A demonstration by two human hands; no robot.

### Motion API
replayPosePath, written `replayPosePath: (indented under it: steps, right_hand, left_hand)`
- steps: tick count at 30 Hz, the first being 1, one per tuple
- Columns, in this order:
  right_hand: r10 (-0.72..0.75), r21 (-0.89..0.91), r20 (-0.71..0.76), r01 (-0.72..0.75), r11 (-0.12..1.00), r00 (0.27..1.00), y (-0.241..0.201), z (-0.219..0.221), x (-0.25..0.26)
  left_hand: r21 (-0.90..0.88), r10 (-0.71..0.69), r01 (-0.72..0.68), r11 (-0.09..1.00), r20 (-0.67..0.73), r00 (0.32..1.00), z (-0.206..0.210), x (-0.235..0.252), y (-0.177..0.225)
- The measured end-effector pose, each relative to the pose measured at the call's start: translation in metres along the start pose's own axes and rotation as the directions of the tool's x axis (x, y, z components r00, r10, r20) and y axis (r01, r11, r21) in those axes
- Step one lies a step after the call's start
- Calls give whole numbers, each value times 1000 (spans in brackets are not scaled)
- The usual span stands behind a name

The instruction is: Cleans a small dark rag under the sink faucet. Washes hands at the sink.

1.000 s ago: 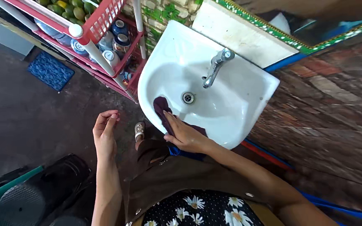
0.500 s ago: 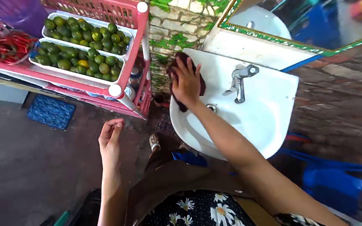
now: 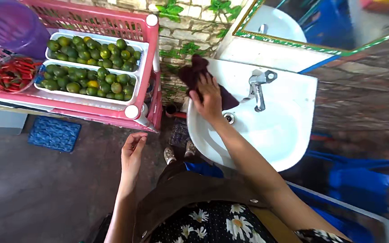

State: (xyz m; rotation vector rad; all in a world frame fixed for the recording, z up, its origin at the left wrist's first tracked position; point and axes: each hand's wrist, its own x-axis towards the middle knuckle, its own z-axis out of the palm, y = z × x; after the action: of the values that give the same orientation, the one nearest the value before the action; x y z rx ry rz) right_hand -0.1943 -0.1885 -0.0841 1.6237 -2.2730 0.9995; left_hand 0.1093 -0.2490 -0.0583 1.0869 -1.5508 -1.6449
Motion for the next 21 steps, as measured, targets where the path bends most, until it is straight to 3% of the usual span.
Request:
replayPosePath:
  steps: [2,4,7,10,15,19,21]
  right_hand:
    - [-115,61,120,108,992,986,13,-13,-11]
    - [-108,-47,164,117,992,980,29,-24,-11]
    - [131,-288,87,-101,952,988,45,-31,4]
    - [314,-396,12,-284,874,949,43,-40,3]
    - [498,-447,26,-436,781,867,29,-44,6]
    - [525,-464,78,-435,772,848,36,-43,21]
    - [459,-456,55,-386,802,887,42,-45,10]
  left_hand:
    - [-3,19,-19,1000,69,997,13,14,3]
    - [-21,21,-18,1000,126,992,28,27,8]
    - [0,12,-13,1000,205,979,45,30,21]
    - [4,52,-55,998,257,965,49,26,26]
    - [42,37,-44,998,157,987,34,4,20]
    - [77,10,-15,997,69,998,24,-5,18]
    - [80,13,-18,997,54,998,26,-7,19]
